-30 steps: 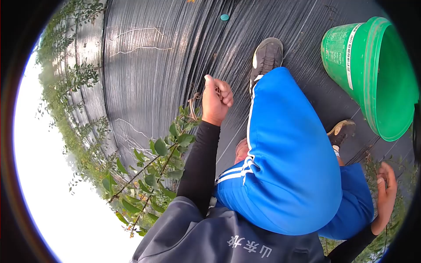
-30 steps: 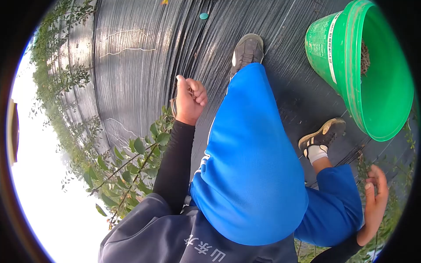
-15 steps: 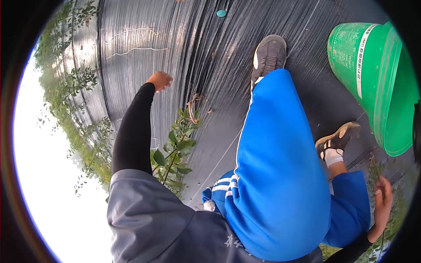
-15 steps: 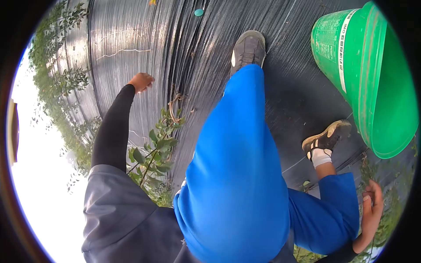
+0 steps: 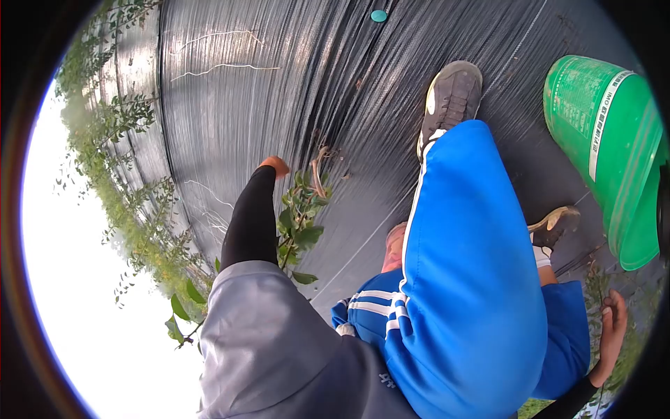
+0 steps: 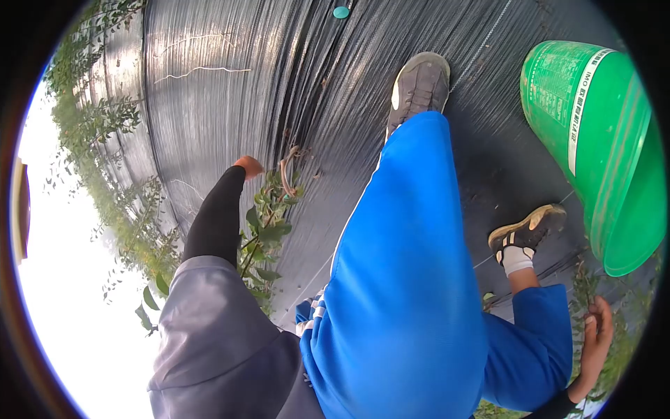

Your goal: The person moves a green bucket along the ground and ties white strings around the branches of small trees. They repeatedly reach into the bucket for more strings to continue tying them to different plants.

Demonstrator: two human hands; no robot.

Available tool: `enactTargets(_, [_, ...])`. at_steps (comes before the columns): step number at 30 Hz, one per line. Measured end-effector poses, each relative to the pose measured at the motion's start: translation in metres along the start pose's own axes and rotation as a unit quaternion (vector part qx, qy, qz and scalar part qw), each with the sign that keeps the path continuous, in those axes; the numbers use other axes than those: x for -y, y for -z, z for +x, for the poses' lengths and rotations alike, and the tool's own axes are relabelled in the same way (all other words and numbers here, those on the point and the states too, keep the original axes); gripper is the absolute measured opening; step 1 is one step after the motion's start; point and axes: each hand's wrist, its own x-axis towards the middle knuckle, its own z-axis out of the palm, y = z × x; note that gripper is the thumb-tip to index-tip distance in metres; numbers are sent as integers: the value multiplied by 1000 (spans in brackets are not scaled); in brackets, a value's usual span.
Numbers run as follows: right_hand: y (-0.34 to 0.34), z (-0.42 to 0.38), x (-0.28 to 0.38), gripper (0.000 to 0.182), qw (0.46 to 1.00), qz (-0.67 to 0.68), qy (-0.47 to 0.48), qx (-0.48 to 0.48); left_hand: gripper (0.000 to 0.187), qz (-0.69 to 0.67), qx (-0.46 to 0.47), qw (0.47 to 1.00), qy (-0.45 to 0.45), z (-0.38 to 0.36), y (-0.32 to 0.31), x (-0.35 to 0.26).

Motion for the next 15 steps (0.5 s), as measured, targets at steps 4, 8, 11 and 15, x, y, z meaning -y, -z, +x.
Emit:
enactTargets(4, [4,1,-15,36,1000,-17,5,-1,27,-412,127,898,84,-22,11,-21])
enactTargets(8, [5,2,-9,37,999,-35,-26,5,18,-407,24,911,-55,18,-33,-22])
enactTargets(11, [7,4,-10,37,999,-41,-24,16,14,-259,-20,959,-113,33,-37,-23])
enactTargets(15, [7,6,-13,37,999,-25,-34,9,14,26,-126,968,-216,42,-35,-23])
